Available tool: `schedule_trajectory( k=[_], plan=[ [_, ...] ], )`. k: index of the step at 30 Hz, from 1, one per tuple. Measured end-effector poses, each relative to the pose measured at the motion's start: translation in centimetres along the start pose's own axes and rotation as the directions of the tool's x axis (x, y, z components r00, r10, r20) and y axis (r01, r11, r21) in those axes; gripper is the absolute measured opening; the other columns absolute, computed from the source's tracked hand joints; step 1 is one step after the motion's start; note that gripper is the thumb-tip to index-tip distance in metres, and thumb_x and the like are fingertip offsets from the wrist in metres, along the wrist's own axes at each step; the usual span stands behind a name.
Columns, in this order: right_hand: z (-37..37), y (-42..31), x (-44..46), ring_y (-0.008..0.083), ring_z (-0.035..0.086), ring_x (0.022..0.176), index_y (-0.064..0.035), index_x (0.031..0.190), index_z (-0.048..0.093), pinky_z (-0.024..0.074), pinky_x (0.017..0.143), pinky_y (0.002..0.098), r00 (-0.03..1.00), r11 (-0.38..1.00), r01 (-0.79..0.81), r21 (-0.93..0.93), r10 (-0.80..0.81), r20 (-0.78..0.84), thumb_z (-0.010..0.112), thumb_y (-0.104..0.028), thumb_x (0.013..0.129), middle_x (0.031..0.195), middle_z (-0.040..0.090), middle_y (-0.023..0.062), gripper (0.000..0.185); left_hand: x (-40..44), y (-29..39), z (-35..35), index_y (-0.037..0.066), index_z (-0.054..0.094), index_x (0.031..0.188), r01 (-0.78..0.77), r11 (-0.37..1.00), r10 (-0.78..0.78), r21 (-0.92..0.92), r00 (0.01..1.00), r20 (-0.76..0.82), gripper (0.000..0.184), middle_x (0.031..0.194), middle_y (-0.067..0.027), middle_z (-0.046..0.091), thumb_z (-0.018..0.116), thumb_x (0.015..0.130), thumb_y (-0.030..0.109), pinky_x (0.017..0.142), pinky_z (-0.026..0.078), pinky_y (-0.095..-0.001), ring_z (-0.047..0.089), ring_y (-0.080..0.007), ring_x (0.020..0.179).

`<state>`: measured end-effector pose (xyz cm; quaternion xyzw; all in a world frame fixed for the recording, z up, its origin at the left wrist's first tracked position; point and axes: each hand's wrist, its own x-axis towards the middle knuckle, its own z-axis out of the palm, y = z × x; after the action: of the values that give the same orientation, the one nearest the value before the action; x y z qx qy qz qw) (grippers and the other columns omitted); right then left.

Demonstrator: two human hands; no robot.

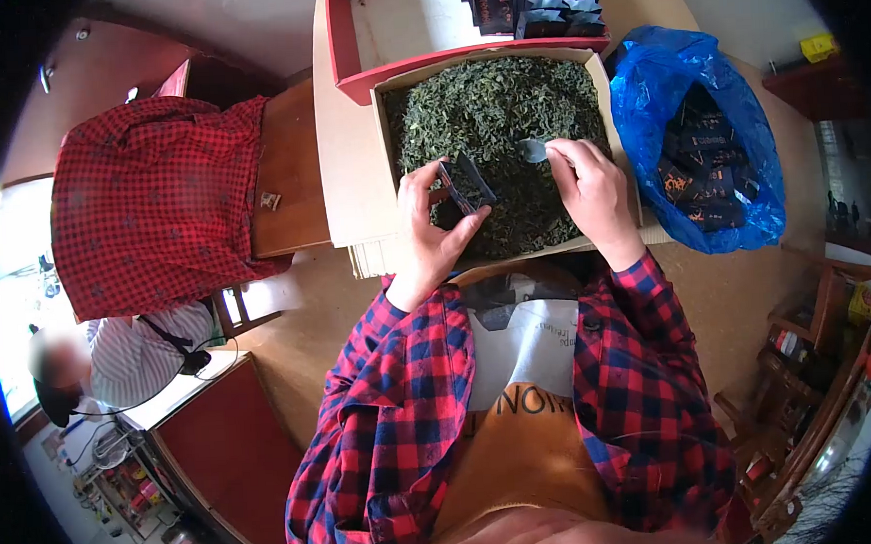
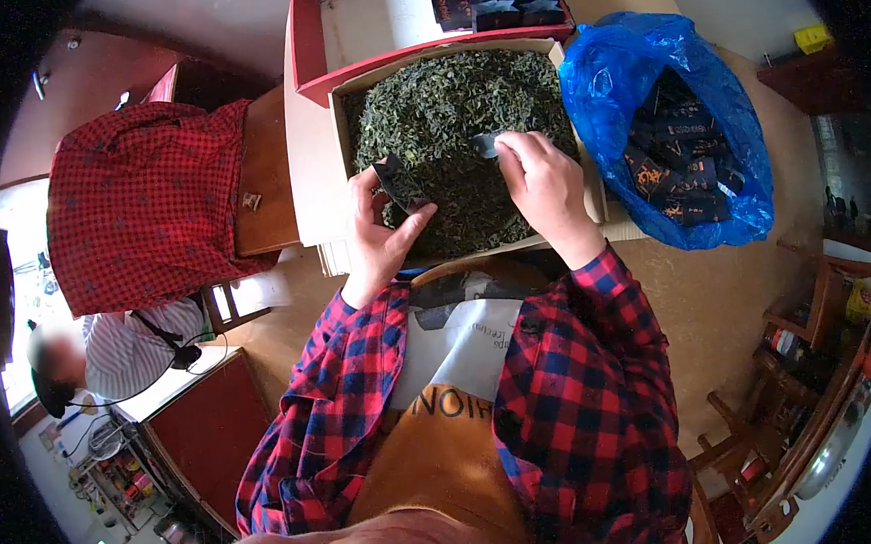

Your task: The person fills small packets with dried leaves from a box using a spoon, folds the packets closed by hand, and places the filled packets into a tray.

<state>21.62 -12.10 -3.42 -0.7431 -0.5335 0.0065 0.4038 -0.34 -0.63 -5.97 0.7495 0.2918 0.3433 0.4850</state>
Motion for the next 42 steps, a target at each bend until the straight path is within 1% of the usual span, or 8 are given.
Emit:
schedule_trajectory(
  k=[7,12,15,24,30,33,36,42],
  plan=[
    [1.6,1.0,-0.3,0.0249,0.075,0.082,-0.0019,0.107,0.071,0.0572,0.07,0.0337,0.999,0.986,-0.044,0.162,0.041,0.024,0.068,-0.013,0.102,0.095,0.075,0.0142,0.013,0.1,0.0,0.0,0.0,0.05,0.142,-0.004,1.0,0.004,-0.002,1.0,0.001,0.077,0.128,-0.0176,0.052,0.091,0.077,0.007,0.094,0.061,-0.0375,0.06,-0.0303,0.117],
    [2.3,1.6,-0.4,0.0104,0.067,0.066,-0.0018,0.108,0.073,0.0523,0.061,0.0246,0.889,0.774,-0.457,0.438,0.38,0.256,0.066,-0.022,0.105,0.082,0.071,0.004,0.022,0.3,0.7,-0.2,0.001,0.053,0.14,-0.009,0.997,0.009,0.075,1.0,0.009,0.075,0.126,-0.0181,0.055,0.091,0.076,0.007,0.094,0.06,-0.0384,0.06,-0.0314,0.116],
    [1.9,1.4,0.1,0.0099,0.066,0.064,-0.0037,0.108,0.075,0.0488,0.058,0.0227,0.838,0.667,-0.546,0.507,0.453,0.305,0.065,-0.023,0.105,0.081,0.07,0.0017,0.022,0.3,0.7,-0.2,0.001,0.053,0.14,-0.04,0.996,0.039,0.084,0.999,0.013,0.075,0.127,-0.018,0.055,0.091,0.076,0.007,0.094,0.06,-0.0384,0.06,-0.031,0.116],
    [-2.6,-1.2,2.0,0.0046,0.064,0.064,-0.0039,0.11,0.074,0.042,0.056,0.0181,0.819,0.579,-0.551,0.602,0.513,0.256,0.061,-0.028,0.108,0.081,0.069,-0.0002,0.027,0.5,1.3,0.0,0.003,0.053,0.142,-0.066,0.991,0.065,0.114,0.998,0.014,0.078,0.127,-0.0174,0.057,0.092,0.074,0.006,0.094,0.06,-0.0385,0.061,-0.0308,0.116],
    [-4.6,-4.9,2.0,0.0053,0.064,0.067,-0.0019,0.112,0.072,0.0432,0.058,0.0179,0.942,0.724,-0.29,0.626,0.332,0.052,0.058,-0.023,0.11,0.085,0.07,0.0014,0.026,1.2,2.5,0.1,0.004,0.054,0.142,-0.042,0.975,0.034,0.219,0.999,0.039,0.08,0.125,-0.0164,0.057,0.093,0.073,0.007,0.095,0.056,-0.0387,0.062,-0.0309,0.112],
    [-4.7,-5.4,1.5,0.0148,0.069,0.074,-0.0012,0.111,0.071,0.0538,0.065,0.027,0.997,0.949,0.072,0.307,-0.062,-0.042,0.066,-0.011,0.104,0.094,0.073,0.0083,0.014,1.2,2.6,0.1,0.004,0.054,0.142,-0.034,0.974,0.025,0.224,0.999,0.042,0.08,0.124,-0.0163,0.057,0.093,0.072,0.008,0.095,0.056,-0.0388,0.062,-0.031,0.111],
    [-4.8,-5.9,1.6,0.0291,0.073,0.081,-0.0035,0.114,0.073,0.0582,0.068,0.0359,0.912,0.907,0.41,0.093,-0.409,-0.031,0.075,-0.004,0.093,0.099,0.073,0.0126,0.022,1.1,2.4,0.2,0.004,0.054,0.142,-0.042,0.979,0.037,0.201,0.999,0.027,0.08,0.124,-0.0162,0.057,0.093,0.072,0.008,0.094,0.057,-0.0385,0.062,-0.031,0.111],
    [-5.4,-4.9,1.6,0.026,0.071,0.079,-0.0006,0.111,0.074,0.0566,0.068,0.0333,0.946,0.955,0.287,0.074,-0.27,-0.18,0.072,0.0,0.095,0.099,0.074,0.0133,0.016,1.1,2.2,0.2,0.004,0.055,0.141,-0.028,0.987,0.024,0.161,0.999,0.026,0.079,0.125,-0.0158,0.058,0.093,0.072,0.007,0.093,0.059,-0.0379,0.062,-0.0307,0.114]
  ],
)
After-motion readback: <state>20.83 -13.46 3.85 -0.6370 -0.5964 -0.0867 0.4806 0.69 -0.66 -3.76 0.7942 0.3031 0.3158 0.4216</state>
